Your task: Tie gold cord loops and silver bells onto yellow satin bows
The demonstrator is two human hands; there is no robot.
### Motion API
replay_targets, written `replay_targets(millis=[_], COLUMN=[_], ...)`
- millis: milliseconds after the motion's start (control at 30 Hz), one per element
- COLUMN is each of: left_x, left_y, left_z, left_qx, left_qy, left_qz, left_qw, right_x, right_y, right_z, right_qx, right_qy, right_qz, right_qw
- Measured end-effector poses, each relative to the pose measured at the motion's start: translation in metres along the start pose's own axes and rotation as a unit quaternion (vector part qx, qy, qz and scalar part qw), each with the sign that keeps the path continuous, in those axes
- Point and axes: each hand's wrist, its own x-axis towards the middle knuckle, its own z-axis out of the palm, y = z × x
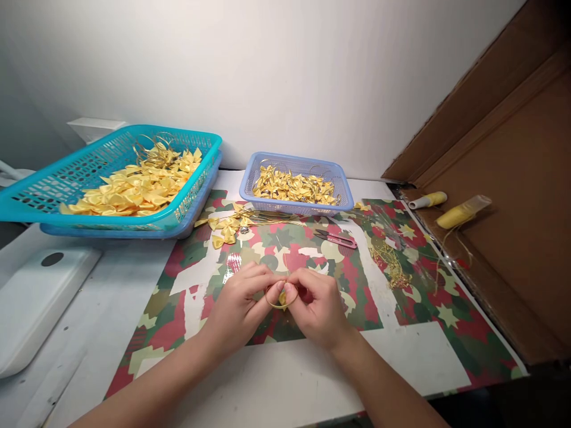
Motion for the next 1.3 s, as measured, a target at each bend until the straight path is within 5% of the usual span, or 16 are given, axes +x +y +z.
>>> replay_targets(millis=[167, 400, 567, 1300], left_x=[0.000, -0.001, 0.000, 0.001], left_y=[0.001, 0.003, 0.003, 0.005], left_z=[0.000, 0.000, -0.003, -0.005], left_qx=[-0.006, 0.029, -0.013, 0.015], left_qy=[-0.023, 0.049, 0.029, 0.029], left_qz=[-0.005, 0.001, -0.014, 0.031], left_qw=[1.000, 0.998, 0.999, 0.999], right_x=[0.001, 0.002, 0.002, 0.002], right_y=[0.001, -0.001, -0.001, 0.004], right_z=[0.000, -0.002, -0.004, -0.010], right_qx=[0.023, 0.068, 0.085, -0.006], right_qy=[0.024, 0.024, 0.012, -0.018], right_qz=[0.014, 0.028, 0.040, -0.034], right_qw=[0.999, 0.997, 0.995, 0.999])
